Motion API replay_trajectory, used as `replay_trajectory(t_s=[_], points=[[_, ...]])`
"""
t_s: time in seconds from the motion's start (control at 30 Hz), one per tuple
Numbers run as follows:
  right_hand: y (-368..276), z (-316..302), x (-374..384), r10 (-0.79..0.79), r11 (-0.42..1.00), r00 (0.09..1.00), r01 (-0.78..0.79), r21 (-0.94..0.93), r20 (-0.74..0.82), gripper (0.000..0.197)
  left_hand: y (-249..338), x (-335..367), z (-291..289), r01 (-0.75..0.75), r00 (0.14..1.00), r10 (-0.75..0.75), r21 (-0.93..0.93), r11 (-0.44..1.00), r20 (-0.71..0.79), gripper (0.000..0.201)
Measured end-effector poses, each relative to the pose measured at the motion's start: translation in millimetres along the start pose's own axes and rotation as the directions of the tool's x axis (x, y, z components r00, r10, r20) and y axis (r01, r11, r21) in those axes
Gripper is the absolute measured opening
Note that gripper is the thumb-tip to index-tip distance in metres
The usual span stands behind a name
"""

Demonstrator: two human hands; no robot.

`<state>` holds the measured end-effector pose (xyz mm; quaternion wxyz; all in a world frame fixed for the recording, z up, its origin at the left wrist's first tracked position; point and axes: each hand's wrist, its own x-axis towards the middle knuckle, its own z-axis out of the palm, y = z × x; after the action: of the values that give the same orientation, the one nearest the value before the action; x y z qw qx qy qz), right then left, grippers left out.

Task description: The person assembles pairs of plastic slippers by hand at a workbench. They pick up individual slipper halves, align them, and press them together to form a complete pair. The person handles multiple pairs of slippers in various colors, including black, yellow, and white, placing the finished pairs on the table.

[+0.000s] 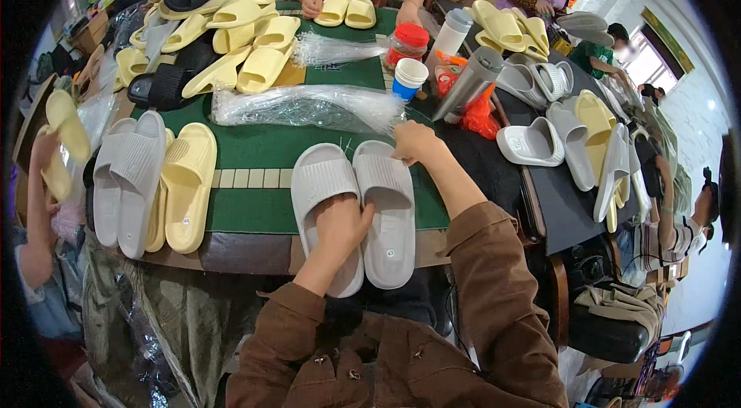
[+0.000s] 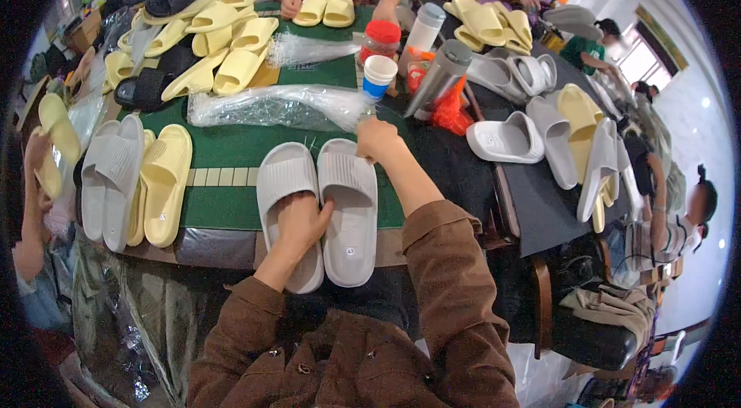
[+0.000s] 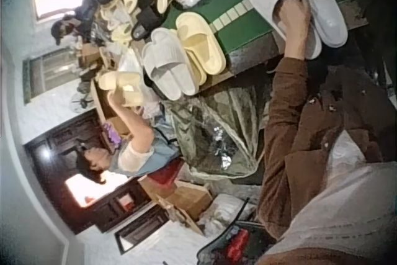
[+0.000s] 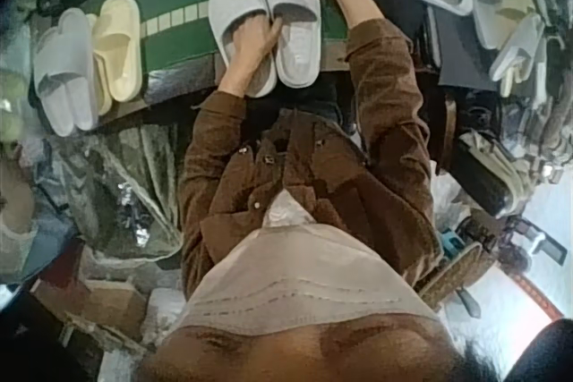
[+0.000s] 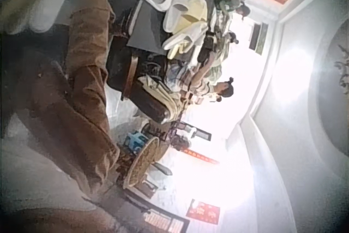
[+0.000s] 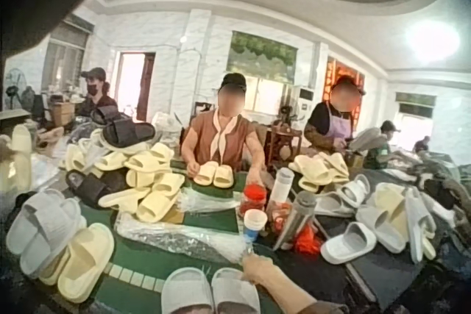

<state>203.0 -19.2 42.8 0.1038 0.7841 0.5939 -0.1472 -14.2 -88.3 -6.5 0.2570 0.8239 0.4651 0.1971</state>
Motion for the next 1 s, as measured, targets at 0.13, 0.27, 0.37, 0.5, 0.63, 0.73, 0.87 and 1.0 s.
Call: replay_trajectory(t_s=[0.13,0.27,0.37,0.5,0.63,0.73,0.87,1.0], points=[[0,0,-2,0.015,0.995,0.999,-0.019,0.095,0.043,0.022,1,0,-4,0.011,1.000,-0.011,0.015,1.000,0.013,0.048],[12,5,-7,-0.101,0.976,0.994,0.106,0.188,-0.035,0.022,-2,0,-1,-0.018,1.000,0.019,0.018,1.000,-0.020,0.049],[5,18,-11,-0.074,0.997,0.865,0.054,-0.053,-0.496,0.017,1,-2,-5,-0.012,1.000,0.012,-0.021,1.000,-0.003,0.049],[-28,-1,-18,-0.130,0.747,0.836,0.436,0.503,-0.533,0.021,-7,-1,-3,0.001,1.000,0.000,-0.026,1.000,0.007,0.050],[-50,15,-1,-0.079,0.382,0.929,0.364,0.850,-0.362,0.021,-1,-1,2,-0.035,0.997,0.035,-0.005,0.999,-0.068,0.043],[-65,24,6,-0.071,0.448,0.936,0.339,0.827,-0.345,0.022,-2,-1,2,-0.061,0.994,0.061,0.003,0.998,-0.085,0.041],[-78,29,3,-0.108,0.409,0.922,0.381,0.829,-0.371,0.022,-9,2,8,-0.071,0.990,0.071,0.001,0.997,-0.125,0.048],[-70,28,0,-0.132,0.447,0.889,0.449,0.774,-0.440,0.020,-4,-1,3,-0.064,0.995,0.063,-0.017,0.998,-0.082,0.048]])
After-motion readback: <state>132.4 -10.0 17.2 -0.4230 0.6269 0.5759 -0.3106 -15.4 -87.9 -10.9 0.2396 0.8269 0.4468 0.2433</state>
